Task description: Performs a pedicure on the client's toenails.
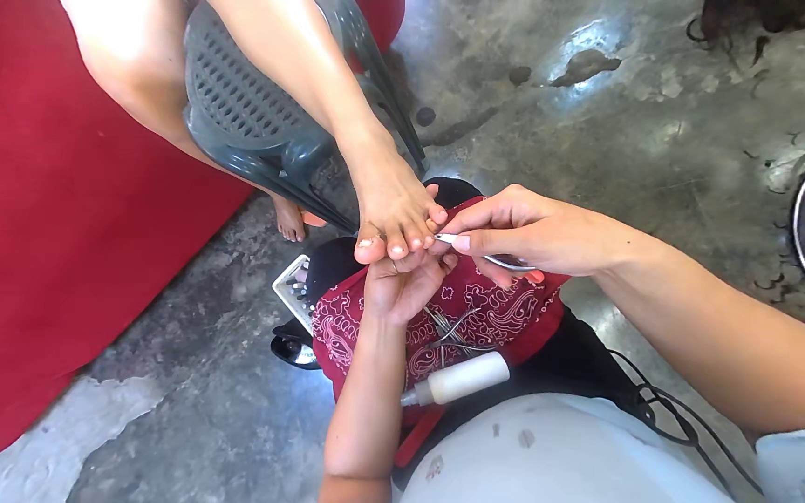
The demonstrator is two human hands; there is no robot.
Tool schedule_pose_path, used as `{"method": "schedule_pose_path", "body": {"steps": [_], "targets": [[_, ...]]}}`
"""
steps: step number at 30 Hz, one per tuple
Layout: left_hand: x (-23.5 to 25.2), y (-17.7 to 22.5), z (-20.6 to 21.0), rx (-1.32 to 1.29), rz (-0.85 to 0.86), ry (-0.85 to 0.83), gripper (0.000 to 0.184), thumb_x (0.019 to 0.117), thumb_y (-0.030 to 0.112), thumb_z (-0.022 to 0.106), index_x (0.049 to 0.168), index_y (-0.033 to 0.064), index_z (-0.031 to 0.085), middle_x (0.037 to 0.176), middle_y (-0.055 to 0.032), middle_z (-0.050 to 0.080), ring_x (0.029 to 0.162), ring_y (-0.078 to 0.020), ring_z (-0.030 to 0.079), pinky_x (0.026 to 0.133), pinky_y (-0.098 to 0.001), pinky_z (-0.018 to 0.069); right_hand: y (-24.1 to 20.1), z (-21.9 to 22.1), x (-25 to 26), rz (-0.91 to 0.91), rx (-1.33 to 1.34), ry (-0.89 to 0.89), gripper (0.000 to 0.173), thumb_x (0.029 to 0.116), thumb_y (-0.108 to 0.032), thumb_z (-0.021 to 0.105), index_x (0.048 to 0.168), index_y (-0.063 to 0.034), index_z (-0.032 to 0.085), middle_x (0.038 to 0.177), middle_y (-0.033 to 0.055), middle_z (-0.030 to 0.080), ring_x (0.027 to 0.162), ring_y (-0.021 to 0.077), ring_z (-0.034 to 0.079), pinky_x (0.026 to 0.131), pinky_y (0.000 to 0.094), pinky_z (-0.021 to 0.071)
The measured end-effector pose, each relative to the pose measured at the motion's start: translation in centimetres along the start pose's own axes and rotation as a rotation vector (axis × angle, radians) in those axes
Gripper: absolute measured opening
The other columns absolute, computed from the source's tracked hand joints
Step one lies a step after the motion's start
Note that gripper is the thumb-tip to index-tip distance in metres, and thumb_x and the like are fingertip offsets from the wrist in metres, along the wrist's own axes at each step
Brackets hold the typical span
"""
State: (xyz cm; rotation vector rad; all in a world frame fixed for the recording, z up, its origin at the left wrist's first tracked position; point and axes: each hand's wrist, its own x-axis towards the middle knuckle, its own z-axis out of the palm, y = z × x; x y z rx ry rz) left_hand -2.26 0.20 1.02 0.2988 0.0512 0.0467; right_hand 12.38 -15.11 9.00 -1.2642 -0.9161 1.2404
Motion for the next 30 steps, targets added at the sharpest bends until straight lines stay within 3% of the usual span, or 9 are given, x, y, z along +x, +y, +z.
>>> {"method": "schedule_pose_path", "body": {"steps": [2, 7, 10, 13, 16, 21, 24, 28, 30], "targets": [[0.0, 0.0, 0.0, -0.008, 0.003, -0.013, 0.035, 0.0869, 0.016, 0.073, 0.120, 0.0086, 0.064, 0.103, -0.0065, 0.068, 0.096, -0.0187, 0.067, 0.088, -0.0368, 0.0554, 0.4, 0.1, 0.3, -0.088, 0.043, -0.002, 0.028, 0.1080, -0.011, 0.047, 0.101, 0.0009, 0.071, 0.057, -0.0025, 0.056, 0.043, 0.0008, 0.049, 0.040, 0.0146, 0.0431], [0.1, -0.1, -0.1, -0.018, 0.041, -0.078, 0.005, 0.0889, 0.016, 0.072, 0.090, 0.0118, 0.068, 0.093, -0.0041, 0.069, 0.096, -0.0183, 0.067, 0.092, -0.0383, 0.0542, 0.4, 2.4, 2.8, -0.373, 0.454, 0.016, 0.032, 0.1074, -0.014, 0.038, 0.087, -0.0060, 0.061, 0.055, -0.0051, 0.051, 0.044, -0.0002, 0.046, 0.041, 0.0160, 0.0398], [0.0, -0.1, -0.2, 0.023, 0.042, -0.045, 0.009, 0.0863, 0.015, 0.074, 0.094, 0.0118, 0.071, 0.098, -0.0052, 0.070, 0.097, -0.0195, 0.068, 0.091, -0.0395, 0.0542, -0.6, 4.1, 4.8, -0.548, 0.375, 0.428, 0.027, 0.1123, -0.016, 0.033, 0.102, -0.0062, 0.056, 0.064, -0.0043, 0.051, 0.051, 0.0040, 0.048, 0.049, 0.0193, 0.0451], [0.0, -0.1, -0.1, 0.014, 0.004, -0.006, 0.022, 0.0846, 0.017, 0.076, 0.104, 0.0104, 0.070, 0.103, -0.0067, 0.069, 0.101, -0.0211, 0.066, 0.093, -0.0405, 0.0531, -1.7, 4.1, 4.5, -0.656, 0.464, 0.584, 0.026, 0.1133, -0.017, 0.031, 0.108, -0.0053, 0.053, 0.066, -0.0025, 0.051, 0.051, 0.0054, 0.047, 0.049, 0.0200, 0.0462], [0.1, 0.0, 0.4, -0.052, -0.001, -0.037, 0.042, 0.0885, 0.012, 0.073, 0.129, 0.0070, 0.061, 0.108, -0.0080, 0.069, 0.099, -0.0204, 0.068, 0.094, -0.0395, 0.0554, -1.0, 4.7, 1.7, -0.470, 0.606, 0.508, 0.031, 0.1124, -0.022, 0.033, 0.098, -0.0094, 0.057, 0.064, -0.0024, 0.052, 0.049, 0.0044, 0.046, 0.047, 0.0178, 0.0415], [0.0, 0.0, 0.3, -0.139, -0.004, -0.058, 0.041, 0.0905, 0.011, 0.070, 0.129, 0.0029, 0.058, 0.104, -0.0079, 0.068, 0.093, -0.0173, 0.069, 0.087, -0.0322, 0.0575, 3.1, 7.3, -1.4, -0.038, 0.771, 0.310, 0.034, 0.1099, -0.030, 0.038, 0.101, -0.0108, 0.065, 0.060, -0.0039, 0.049, 0.046, 0.0026, 0.044, 0.046, 0.0170, 0.0421], [-0.2, 0.0, -0.2, -0.225, -0.031, -0.058, 0.041, 0.0910, 0.010, 0.070, 0.129, 0.0039, 0.056, 0.105, -0.0073, 0.067, 0.095, -0.0158, 0.067, 0.089, -0.0279, 0.0549, 4.4, 8.2, -1.4, -0.024, 0.885, 0.277, 0.035, 0.1103, -0.027, 0.037, 0.117, -0.0077, 0.066, 0.064, -0.0022, 0.053, 0.049, 0.0021, 0.046, 0.048, 0.0155, 0.0423], [0.0, -0.1, -0.1, -0.182, -0.009, -0.077, 0.052, 0.0920, 0.011, 0.068, 0.140, 0.0030, 0.049, 0.108, -0.0066, 0.065, 0.097, -0.0143, 0.067, 0.089, -0.0265, 0.0549, 4.7, 8.7, -1.2, -0.046, 0.937, 0.311, 0.029, 0.1100, -0.023, 0.042, 0.109, -0.0086, 0.067, 0.069, 0.0026, 0.060, 0.051, 0.0024, 0.051, 0.050, 0.0149, 0.0443], [0.0, 0.0, 0.0, -0.170, -0.014, -0.062, 0.048, 0.0912, 0.010, 0.068, 0.136, 0.0033, 0.053, 0.105, -0.0065, 0.066, 0.096, -0.0150, 0.067, 0.088, -0.0274, 0.0549, 4.8, 8.6, -1.1, -0.046, 0.932, 0.315, 0.030, 0.1100, -0.024, 0.043, 0.114, -0.0082, 0.068, 0.072, 0.0042, 0.063, 0.052, 0.0023, 0.052, 0.050, 0.0149, 0.0451]]}}
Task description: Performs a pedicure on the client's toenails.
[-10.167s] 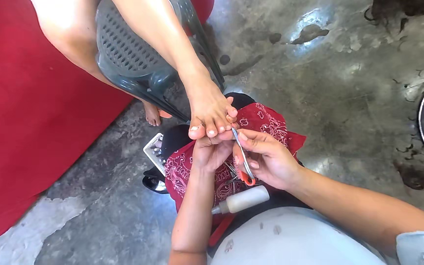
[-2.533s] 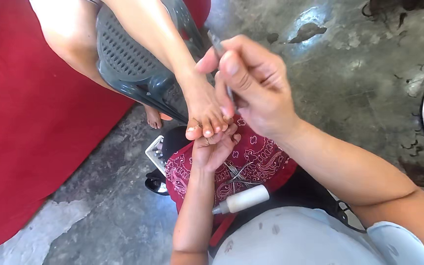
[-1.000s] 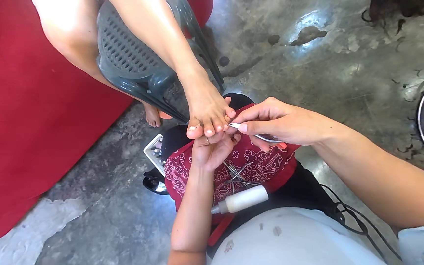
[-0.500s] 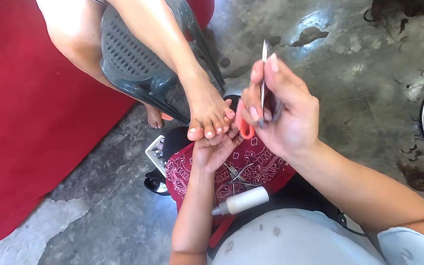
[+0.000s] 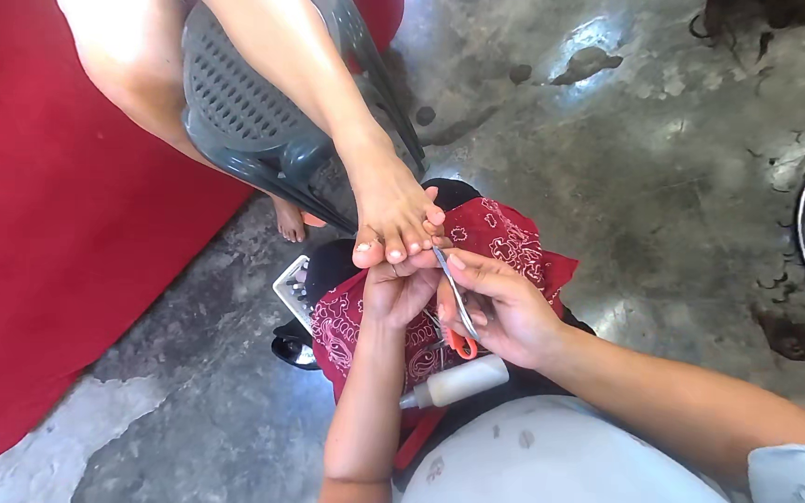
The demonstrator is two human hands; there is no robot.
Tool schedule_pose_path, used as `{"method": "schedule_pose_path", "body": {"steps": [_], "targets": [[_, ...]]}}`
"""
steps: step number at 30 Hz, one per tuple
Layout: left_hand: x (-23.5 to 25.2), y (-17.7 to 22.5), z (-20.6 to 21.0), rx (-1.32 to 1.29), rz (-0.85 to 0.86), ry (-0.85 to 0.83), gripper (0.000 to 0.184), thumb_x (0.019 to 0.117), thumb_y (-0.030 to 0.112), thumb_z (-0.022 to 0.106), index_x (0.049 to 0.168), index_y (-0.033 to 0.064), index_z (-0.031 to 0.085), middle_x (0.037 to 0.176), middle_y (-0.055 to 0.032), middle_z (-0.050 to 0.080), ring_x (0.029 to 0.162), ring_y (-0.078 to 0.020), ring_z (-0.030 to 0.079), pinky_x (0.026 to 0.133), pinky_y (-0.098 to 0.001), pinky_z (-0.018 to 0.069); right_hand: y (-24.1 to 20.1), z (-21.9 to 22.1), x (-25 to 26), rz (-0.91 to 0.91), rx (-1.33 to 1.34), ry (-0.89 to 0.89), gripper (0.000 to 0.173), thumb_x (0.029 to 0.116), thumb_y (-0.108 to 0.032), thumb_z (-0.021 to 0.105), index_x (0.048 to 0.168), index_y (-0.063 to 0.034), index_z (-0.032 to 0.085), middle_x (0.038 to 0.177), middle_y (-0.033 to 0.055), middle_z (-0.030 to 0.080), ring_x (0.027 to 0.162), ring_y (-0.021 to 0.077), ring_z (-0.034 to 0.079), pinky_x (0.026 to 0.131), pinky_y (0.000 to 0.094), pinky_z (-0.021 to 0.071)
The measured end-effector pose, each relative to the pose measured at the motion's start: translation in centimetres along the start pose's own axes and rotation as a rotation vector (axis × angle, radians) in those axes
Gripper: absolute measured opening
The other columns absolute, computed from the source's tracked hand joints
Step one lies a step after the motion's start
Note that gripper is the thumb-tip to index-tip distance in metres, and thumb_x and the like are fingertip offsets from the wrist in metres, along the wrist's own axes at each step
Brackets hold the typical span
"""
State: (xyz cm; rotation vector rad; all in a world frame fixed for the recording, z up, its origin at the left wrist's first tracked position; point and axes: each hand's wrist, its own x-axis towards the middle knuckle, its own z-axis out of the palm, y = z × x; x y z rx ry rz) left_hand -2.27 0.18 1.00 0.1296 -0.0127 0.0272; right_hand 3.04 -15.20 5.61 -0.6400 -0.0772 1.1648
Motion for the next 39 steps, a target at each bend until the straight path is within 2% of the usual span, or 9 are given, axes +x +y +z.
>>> {"method": "schedule_pose_path", "body": {"steps": [5, 10, 20, 25, 27, 30, 31, 35, 39], "targets": [[-0.1, 0.0, 0.0, 0.009, 0.010, 0.011, 0.041, 0.0901, 0.007, 0.069, 0.129, 0.0027, 0.058, 0.106, -0.0074, 0.068, 0.097, -0.0161, 0.068, 0.089, -0.0286, 0.0550, -0.2, 0.2, 0.1, -0.007, -0.033, 0.016, 0.032, 0.1104, -0.026, 0.043, 0.113, -0.0084, 0.070, 0.074, 0.0044, 0.066, 0.052, 0.0015, 0.051, 0.051, 0.0139, 0.0438], [-0.1, 0.1, -0.1, -0.010, -0.009, 0.009, 0.042, 0.0895, 0.010, 0.071, 0.129, 0.0040, 0.058, 0.105, -0.0069, 0.067, 0.096, -0.0159, 0.068, 0.088, -0.0285, 0.0552, -0.1, 0.1, 0.2, -0.021, -0.053, -0.036, 0.023, 0.1096, -0.023, 0.045, 0.106, -0.0098, 0.063, 0.066, -0.0020, 0.048, 0.051, 0.0032, 0.045, 0.050, 0.0157, 0.0419], [0.0, 0.1, -0.1, -0.014, -0.014, -0.002, 0.045, 0.0903, 0.008, 0.069, 0.132, 0.0036, 0.055, 0.106, -0.0068, 0.067, 0.097, -0.0151, 0.067, 0.088, -0.0265, 0.0545, 0.3, -0.2, 0.4, -0.070, -0.060, -0.017, 0.029, 0.1102, -0.023, 0.044, 0.108, -0.0070, 0.068, 0.069, 0.0017, 0.059, 0.052, 0.0027, 0.050, 0.051, 0.0149, 0.0449], [0.2, -0.1, 0.5, 0.027, 0.011, -0.016, 0.050, 0.0912, 0.012, 0.069, 0.137, 0.0049, 0.052, 0.106, -0.0049, 0.065, 0.095, -0.0144, 0.066, 0.089, -0.0284, 0.0544, -0.8, -0.7, 0.6, -0.092, 0.080, -0.261, 0.030, 0.1079, -0.027, 0.039, 0.093, -0.0111, 0.060, 0.056, -0.0078, 0.042, 0.045, -0.0010, 0.042, 0.045, 0.0130, 0.0355], [0.2, -0.1, 0.8, 0.047, 0.017, -0.033, 0.046, 0.0924, 0.013, 0.069, 0.135, 0.0069, 0.054, 0.105, -0.0035, 0.065, 0.094, -0.0128, 0.066, 0.088, -0.0276, 0.0551, -1.8, -0.3, 1.4, -0.168, 0.022, -0.357, 0.031, 0.1061, -0.029, 0.044, 0.086, -0.0127, 0.061, 0.056, -0.0081, 0.045, 0.046, -0.0007, 0.043, 0.045, 0.0142, 0.0363], [-0.3, 0.0, 0.2, 0.087, 0.029, -0.001, 0.011, 0.0890, 0.010, 0.070, 0.100, 0.0080, 0.072, 0.096, -0.0069, 0.073, 0.093, -0.0181, 0.071, 0.086, -0.0356, 0.0582, -3.7, 1.2, 4.1, -0.320, -0.161, -0.348, 0.030, 0.1051, -0.023, 0.040, 0.085, -0.0128, 0.060, 0.057, -0.0074, 0.047, 0.047, 0.0003, 0.043, 0.045, 0.0169, 0.0365], [-0.2, 0.0, 0.0, 0.115, 0.030, -0.005, 0.008, 0.0885, 0.013, 0.072, 0.096, 0.0099, 0.071, 0.097, -0.0065, 0.073, 0.095, -0.0191, 0.070, 0.089, -0.0376, 0.0568, -4.6, 1.8, 5.2, -0.395, -0.243, -0.318, 0.029, 0.1073, -0.020, 0.037, 0.090, -0.0125, 0.058, 0.059, -0.0071, 0.049, 0.049, 0.0011, 0.045, 0.048, 0.0179, 0.0394], [-0.1, 0.1, -0.3, 0.169, 0.016, 0.049, 0.014, 0.0856, 0.022, 0.074, 0.095, 0.0129, 0.068, 0.091, -0.0023, 0.064, 0.090, -0.0176, 0.063, 0.087, -0.0360, 0.0512, -7.7, 2.8, 7.3, -0.650, -0.344, -0.335, 0.021, 0.1109, -0.016, 0.037, 0.107, -0.0066, 0.056, 0.067, -0.0039, 0.050, 0.056, 0.0059, 0.049, 0.056, 0.0236, 0.0487], [0.2, 0.1, -0.1, 0.143, 0.021, -0.004, 0.028, 0.0863, 0.023, 0.076, 0.110, 0.0113, 0.067, 0.094, -0.0011, 0.065, 0.087, -0.0135, 0.062, 0.081, -0.0304, 0.0524, -7.5, -1.1, 5.7, -0.506, -0.641, -0.525, 0.025, 0.1080, -0.019, 0.045, 0.093, -0.0069, 0.061, 0.066, -0.0045, 0.058, 0.054, 0.0007, 0.054, 0.051, 0.0176, 0.0475]]}}
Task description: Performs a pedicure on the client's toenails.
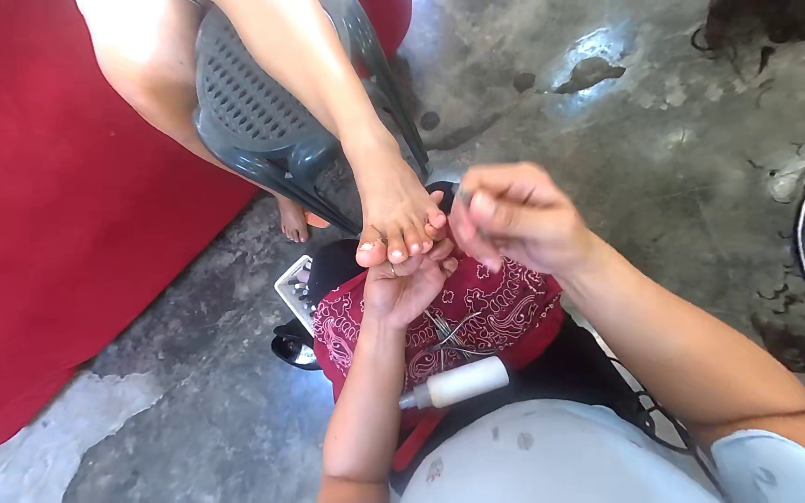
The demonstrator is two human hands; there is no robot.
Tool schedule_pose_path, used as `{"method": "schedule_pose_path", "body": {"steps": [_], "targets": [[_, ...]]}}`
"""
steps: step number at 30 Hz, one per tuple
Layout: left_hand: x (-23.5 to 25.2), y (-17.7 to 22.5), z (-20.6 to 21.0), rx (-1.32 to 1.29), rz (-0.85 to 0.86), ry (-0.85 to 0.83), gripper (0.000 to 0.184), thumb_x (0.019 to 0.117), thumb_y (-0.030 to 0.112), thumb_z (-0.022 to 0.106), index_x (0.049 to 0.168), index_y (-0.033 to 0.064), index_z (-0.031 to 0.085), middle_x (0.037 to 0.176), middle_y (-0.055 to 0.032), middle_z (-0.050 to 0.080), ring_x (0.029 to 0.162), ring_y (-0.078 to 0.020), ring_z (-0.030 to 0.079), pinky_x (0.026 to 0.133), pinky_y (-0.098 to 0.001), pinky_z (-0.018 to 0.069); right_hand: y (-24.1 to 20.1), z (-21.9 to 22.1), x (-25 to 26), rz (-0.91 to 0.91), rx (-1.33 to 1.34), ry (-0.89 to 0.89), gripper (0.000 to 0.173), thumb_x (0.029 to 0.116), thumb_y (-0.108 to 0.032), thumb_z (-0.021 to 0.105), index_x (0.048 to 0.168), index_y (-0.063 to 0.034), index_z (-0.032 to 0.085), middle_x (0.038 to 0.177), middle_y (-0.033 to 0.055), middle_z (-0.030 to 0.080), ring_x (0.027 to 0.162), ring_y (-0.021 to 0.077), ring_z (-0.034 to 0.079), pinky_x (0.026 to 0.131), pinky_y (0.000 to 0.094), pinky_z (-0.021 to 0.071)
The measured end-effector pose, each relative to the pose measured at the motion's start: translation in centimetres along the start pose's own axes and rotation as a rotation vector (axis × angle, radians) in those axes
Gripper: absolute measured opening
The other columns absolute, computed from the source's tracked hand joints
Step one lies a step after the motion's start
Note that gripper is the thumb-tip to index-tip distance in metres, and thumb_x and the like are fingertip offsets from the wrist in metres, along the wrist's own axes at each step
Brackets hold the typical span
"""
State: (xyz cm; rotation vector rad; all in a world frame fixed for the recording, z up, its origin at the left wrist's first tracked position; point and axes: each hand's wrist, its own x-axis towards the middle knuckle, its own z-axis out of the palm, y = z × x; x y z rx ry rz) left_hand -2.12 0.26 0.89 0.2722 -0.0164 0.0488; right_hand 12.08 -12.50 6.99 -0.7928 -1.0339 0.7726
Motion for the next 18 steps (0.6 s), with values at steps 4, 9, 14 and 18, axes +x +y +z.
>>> {"method": "schedule_pose_path", "body": {"steps": [4, 9, 14, 18], "targets": [[0.1, 0.0, 0.1, -0.077, -0.014, -0.002, 0.058, 0.0920, 0.029, 0.068, 0.141, 0.0049, 0.048, 0.103, -0.0042, 0.063, 0.090, -0.0141, 0.064, 0.082, -0.0298, 0.0565, 2.7, -0.6, -3.5, 0.207, -0.098, -0.106, 0.026, 0.1080, -0.012, 0.045, 0.098, 0.0013, 0.064, 0.069, -0.0028, 0.060, 0.055, -0.0009, 0.052, 0.050, 0.0141, 0.0444], [-0.1, 0.1, 0.3, -0.075, -0.032, 0.029, 0.053, 0.0914, 0.032, 0.069, 0.135, 0.0069, 0.053, 0.094, -0.0009, 0.063, 0.084, -0.0116, 0.063, 0.083, -0.0281, 0.0540, 3.0, -1.1, -3.4, 0.220, 0.049, -0.122, 0.027, 0.1083, -0.010, 0.046, 0.118, 0.0050, 0.066, 0.075, -0.0014, 0.067, 0.056, -0.0032, 0.055, 0.051, 0.0119, 0.0464], [-0.2, 0.1, -0.2, -0.061, -0.043, 0.028, 0.046, 0.0911, 0.035, 0.068, 0.127, 0.0073, 0.058, 0.094, -0.0027, 0.063, 0.085, -0.0137, 0.063, 0.081, -0.0311, 0.0549, 2.7, -1.9, -2.6, 0.226, 0.004, -0.207, 0.026, 0.1077, -0.008, 0.048, 0.118, 0.0058, 0.067, 0.080, 0.0034, 0.073, 0.054, -0.0046, 0.053, 0.047, 0.0104, 0.0398], [-0.2, 0.2, 0.0, -0.049, -0.036, 0.030, 0.052, 0.0894, 0.034, 0.071, 0.131, 0.0078, 0.056, 0.102, -0.0044, 0.065, 0.091, -0.0151, 0.065, 0.085, -0.0320, 0.0553, 2.6, -2.4, -2.1, 0.226, -0.037, -0.256, 0.025, 0.1071, -0.008, 0.050, 0.116, 0.0073, 0.067, 0.080, 0.0042, 0.073, 0.055, -0.0025, 0.056, 0.048, 0.0119, 0.0437]]}}
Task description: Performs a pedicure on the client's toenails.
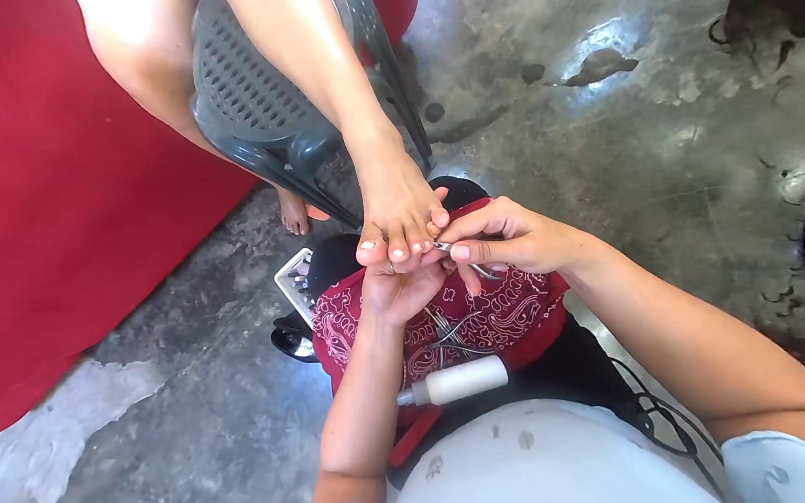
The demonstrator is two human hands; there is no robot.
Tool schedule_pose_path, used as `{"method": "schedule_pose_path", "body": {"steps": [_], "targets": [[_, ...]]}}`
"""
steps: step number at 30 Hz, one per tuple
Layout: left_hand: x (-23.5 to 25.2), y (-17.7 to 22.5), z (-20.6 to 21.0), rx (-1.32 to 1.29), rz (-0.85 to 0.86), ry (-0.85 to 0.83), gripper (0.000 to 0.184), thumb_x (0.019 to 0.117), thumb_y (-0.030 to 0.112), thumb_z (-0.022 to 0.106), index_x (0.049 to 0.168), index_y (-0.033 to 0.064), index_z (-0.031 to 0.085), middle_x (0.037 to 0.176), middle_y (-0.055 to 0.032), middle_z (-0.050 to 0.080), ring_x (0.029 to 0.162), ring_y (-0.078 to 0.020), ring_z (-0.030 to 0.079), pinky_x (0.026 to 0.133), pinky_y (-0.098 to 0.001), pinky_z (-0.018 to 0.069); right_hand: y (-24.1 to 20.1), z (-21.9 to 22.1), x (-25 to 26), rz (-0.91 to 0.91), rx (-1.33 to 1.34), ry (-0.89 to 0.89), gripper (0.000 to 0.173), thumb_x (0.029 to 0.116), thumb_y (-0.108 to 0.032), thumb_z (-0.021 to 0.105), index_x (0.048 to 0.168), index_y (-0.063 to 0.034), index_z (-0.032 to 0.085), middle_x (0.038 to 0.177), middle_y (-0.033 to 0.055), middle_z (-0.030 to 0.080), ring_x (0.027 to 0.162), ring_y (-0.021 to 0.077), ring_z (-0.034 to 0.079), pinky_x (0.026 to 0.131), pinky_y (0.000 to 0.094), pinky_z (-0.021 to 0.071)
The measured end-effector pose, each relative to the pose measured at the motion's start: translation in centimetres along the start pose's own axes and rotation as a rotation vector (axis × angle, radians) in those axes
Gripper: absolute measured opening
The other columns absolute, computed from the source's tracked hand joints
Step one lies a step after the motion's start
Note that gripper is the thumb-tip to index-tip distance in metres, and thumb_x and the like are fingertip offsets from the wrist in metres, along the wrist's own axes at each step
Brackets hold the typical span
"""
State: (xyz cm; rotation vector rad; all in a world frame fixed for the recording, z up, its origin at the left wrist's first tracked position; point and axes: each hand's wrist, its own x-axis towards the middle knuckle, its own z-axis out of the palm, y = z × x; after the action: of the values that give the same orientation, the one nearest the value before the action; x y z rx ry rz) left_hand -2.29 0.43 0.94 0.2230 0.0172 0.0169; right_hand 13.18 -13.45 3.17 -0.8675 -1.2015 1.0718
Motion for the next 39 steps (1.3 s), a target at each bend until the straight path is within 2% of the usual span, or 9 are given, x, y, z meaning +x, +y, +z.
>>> {"method": "schedule_pose_path", "body": {"steps": [7, 14, 17, 22, 26, 28, 32, 36, 39], "targets": [[0.14, -0.09, 0.05, -0.009, 0.003, -0.006, 0.060, 0.0903, 0.038, 0.070, 0.137, 0.0060, 0.050, 0.082, 0.0019, 0.057, 0.071, -0.0092, 0.057, 0.075, -0.0272, 0.0536, -0.21, 0.07, 0.17, 0.005, -0.050, -0.010, 0.023, 0.1059, -0.006, 0.050, 0.112, 0.0085, 0.066, 0.070, -0.0005, 0.060, 0.055, -0.0015, 0.052, 0.050, 0.0125, 0.0439], [0.10, 0.02, 0.10, 0.006, -0.012, 0.017, 0.064, 0.0879, 0.033, 0.073, 0.142, 0.0079, 0.049, 0.099, -0.0022, 0.063, 0.081, -0.0110, 0.060, 0.079, -0.0274, 0.0534, 0.12, 0.36, -0.09, -0.020, 0.033, 0.013, 0.025, 0.1060, -0.005, 0.046, 0.116, 0.0085, 0.065, 0.069, -0.0025, 0.056, 0.054, -0.0029, 0.046, 0.049, 0.0118, 0.0384], [0.06, -0.04, -0.08, -0.003, -0.009, 0.003, 0.065, 0.0882, 0.035, 0.072, 0.142, 0.0068, 0.049, 0.100, -0.0026, 0.063, 0.084, -0.0115, 0.061, 0.080, -0.0277, 0.0539, 0.34, 0.33, -0.15, -0.023, 0.093, 0.008, 0.026, 0.1074, -0.007, 0.047, 0.118, 0.0081, 0.065, 0.071, 0.0009, 0.065, 0.052, -0.0032, 0.050, 0.046, 0.0112, 0.0400], [-0.22, -0.09, -0.53, 0.005, 0.003, 0.013, 0.039, 0.0888, 0.035, 0.071, 0.117, 0.0096, 0.064, 0.091, -0.0019, 0.064, 0.085, -0.0141, 0.063, 0.084, -0.0325, 0.0535, 0.34, 0.06, 0.04, -0.009, 0.068, -0.009, 0.025, 0.1073, -0.009, 0.049, 0.117, 0.0077, 0.066, 0.078, 0.0038, 0.071, 0.055, -0.0020, 0.055, 0.049, 0.0121, 0.0435], [0.01, -0.10, -0.03, -0.023, -0.004, 0.003, 0.058, 0.0920, 0.038, 0.067, 0.137, 0.0059, 0.052, 0.082, 0.0016, 0.058, 0.072, -0.0095, 0.058, 0.076, -0.0279, 0.0541, -0.01, 0.02, 0.21, -0.005, -0.009, -0.016, 0.023, 0.1055, -0.006, 0.050, 0.112, 0.0087, 0.066, 0.071, 0.0009, 0.064, 0.054, -0.0006, 0.054, 0.050, 0.0134, 0.0461], [0.10, -0.06, 0.07, -0.006, -0.007, 0.002, 0.059, 0.0899, 0.037, 0.071, 0.137, 0.0071, 0.053, 0.080, 0.0028, 0.058, 0.071, -0.0090, 0.057, 0.076, -0.0277, 0.0535, -0.08, 0.12, 0.13, 0.009, -0.002, -0.015, 0.024, 0.1059, -0.006, 0.048, 0.114, 0.0087, 0.065, 0.069, -0.0014, 0.058, 0.053, -0.0019, 0.049, 0.048, 0.0124, 0.0414], [0.09, 0.00, -0.03, -0.005, -0.019, 0.000, 0.061, 0.0879, 0.034, 0.072, 0.139, 0.0095, 0.050, 0.089, 0.0011, 0.060, 0.076, -0.0091, 0.057, 0.077, -0.0265, 0.0518, 0.06, 0.39, -0.13, 0.004, 0.052, 0.004, 0.025, 0.1061, -0.005, 0.045, 0.117, 0.0076, 0.064, 0.069, -0.0035, 0.055, 0.053, -0.0035, 0.045, 0.048, 0.0115, 0.0365], [0.13, -0.03, 0.03, 0.002, -0.008, -0.019, 0.059, 0.0877, 0.030, 0.073, 0.137, 0.0074, 0.051, 0.097, -0.0018, 0.063, 0.083, -0.0113, 0.061, 0.080, -0.0277, 0.0540, 0.44, 0.40, -0.18, -0.026, 0.095, 0.004, 0.026, 0.1073, -0.007, 0.046, 0.118, 0.0081, 0.065, 0.070, 0.0003, 0.065, 0.052, -0.0034, 0.051, 0.048, 0.0112, 0.0411], [-0.07, -0.05, -0.28, -0.003, -0.004, -0.003, 0.043, 0.0868, 0.030, 0.074, 0.122, 0.0087, 0.061, 0.100, -0.0048, 0.067, 0.092, -0.0165, 0.065, 0.087, -0.0348, 0.0546, 0.37, 0.30, 0.00, -0.039, 0.064, -0.002, 0.025, 0.1064, -0.005, 0.047, 0.116, 0.0094, 0.065, 0.073, 0.0030, 0.068, 0.053, -0.0024, 0.053, 0.048, 0.0115, 0.0416]]}}
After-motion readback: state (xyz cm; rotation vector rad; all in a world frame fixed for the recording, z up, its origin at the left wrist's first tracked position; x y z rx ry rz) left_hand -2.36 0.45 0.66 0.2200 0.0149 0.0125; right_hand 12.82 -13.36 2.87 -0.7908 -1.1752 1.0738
